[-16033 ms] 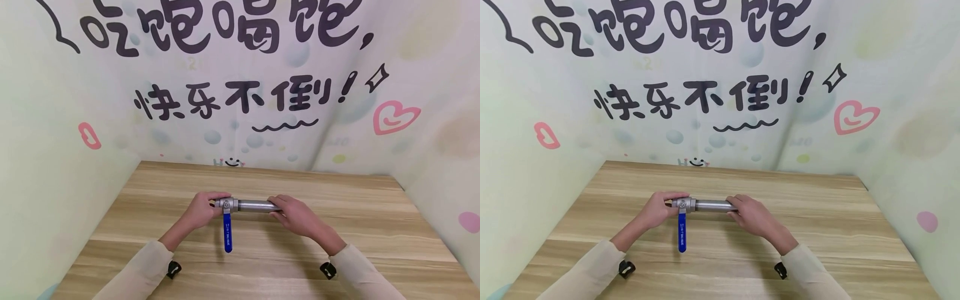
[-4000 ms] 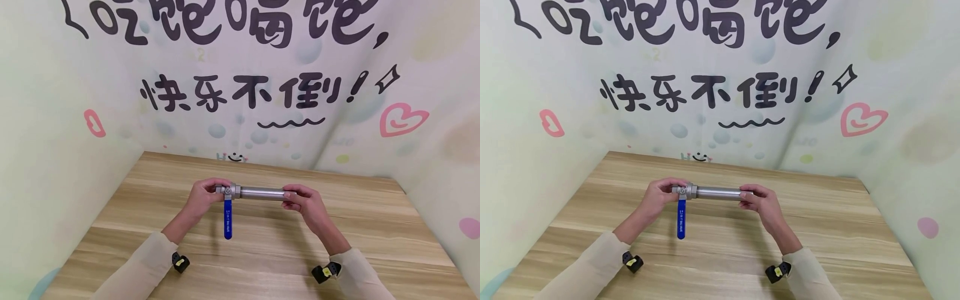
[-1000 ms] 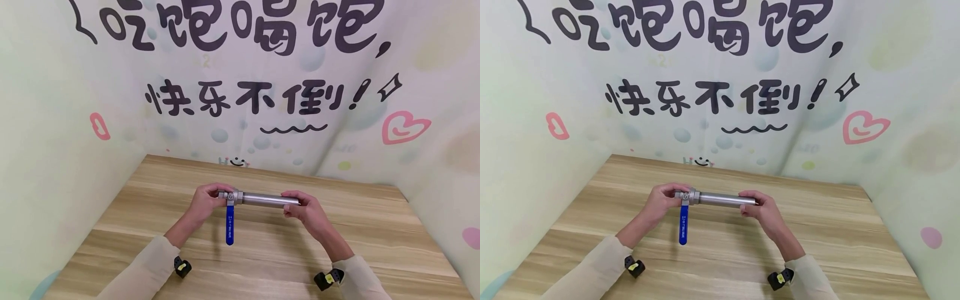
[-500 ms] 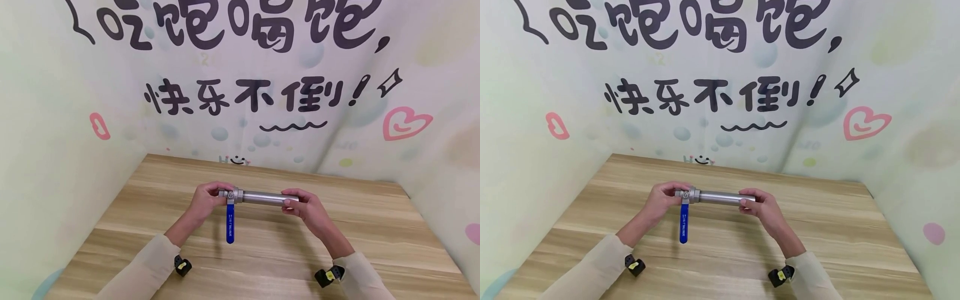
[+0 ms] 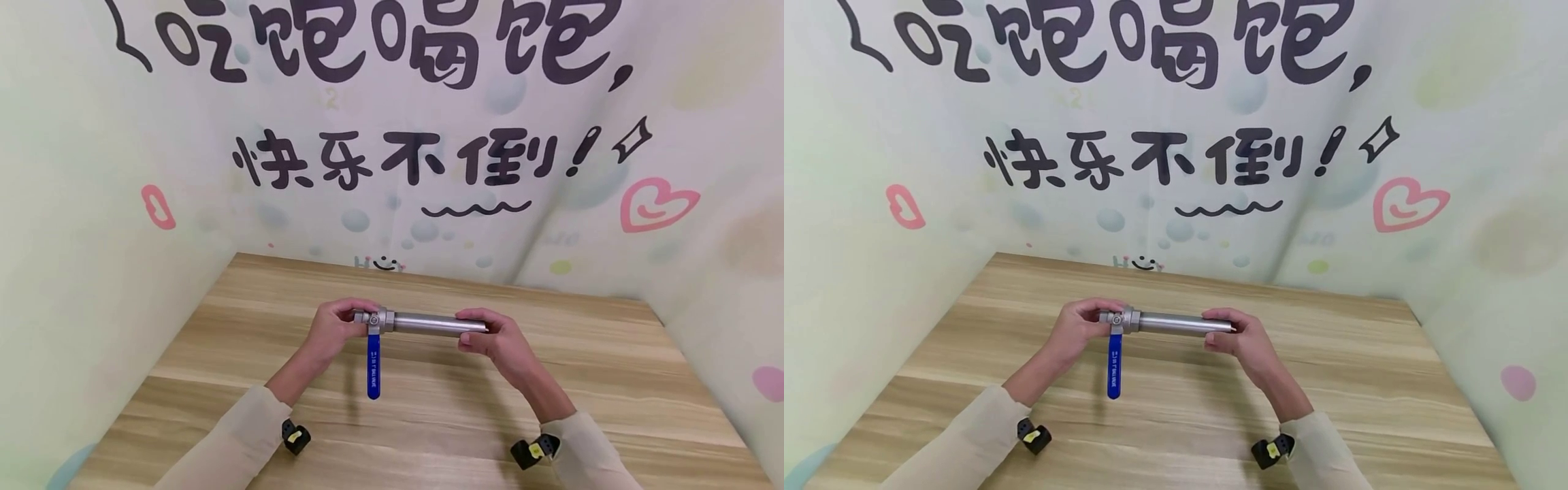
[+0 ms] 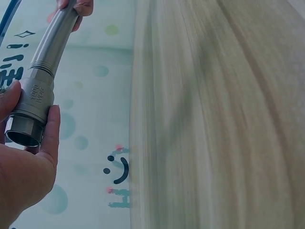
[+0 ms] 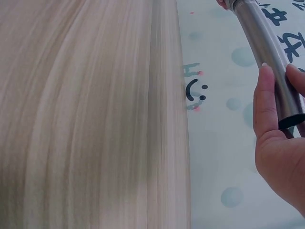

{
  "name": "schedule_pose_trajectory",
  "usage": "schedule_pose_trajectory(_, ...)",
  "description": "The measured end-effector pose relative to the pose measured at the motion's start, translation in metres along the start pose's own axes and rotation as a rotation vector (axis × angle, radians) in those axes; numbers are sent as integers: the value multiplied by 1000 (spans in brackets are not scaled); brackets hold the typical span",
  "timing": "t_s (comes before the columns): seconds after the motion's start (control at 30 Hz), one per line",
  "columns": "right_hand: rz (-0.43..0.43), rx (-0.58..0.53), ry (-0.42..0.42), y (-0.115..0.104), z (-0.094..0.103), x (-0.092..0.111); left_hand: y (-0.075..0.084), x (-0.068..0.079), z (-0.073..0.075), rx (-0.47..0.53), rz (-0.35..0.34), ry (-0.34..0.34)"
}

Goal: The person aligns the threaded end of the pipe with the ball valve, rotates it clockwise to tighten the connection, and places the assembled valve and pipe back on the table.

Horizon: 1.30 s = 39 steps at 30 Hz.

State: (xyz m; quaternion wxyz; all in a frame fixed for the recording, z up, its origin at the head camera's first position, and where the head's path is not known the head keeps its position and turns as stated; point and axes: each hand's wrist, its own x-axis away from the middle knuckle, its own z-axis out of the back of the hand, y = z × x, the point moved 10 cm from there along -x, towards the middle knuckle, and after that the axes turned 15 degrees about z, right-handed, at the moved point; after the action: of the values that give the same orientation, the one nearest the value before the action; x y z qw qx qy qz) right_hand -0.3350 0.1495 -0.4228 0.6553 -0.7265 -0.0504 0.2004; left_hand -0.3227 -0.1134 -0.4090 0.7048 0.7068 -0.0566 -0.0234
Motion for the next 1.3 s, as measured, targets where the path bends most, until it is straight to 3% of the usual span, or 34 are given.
schedule_pose_trajectory(0.37, 43, -4, 0, -2, 3, 0, 1, -1, -3, -8, -5, -10)
schedule_pose_trajectory(0.93, 14, 25, -2, -1, -2, 3, -4, 2, 0, 1, 32, 3)
schedule_pose_trajectory(1.3, 24, 30, -17, -6, -3, 0, 1, 0, 0, -1, 5, -3)
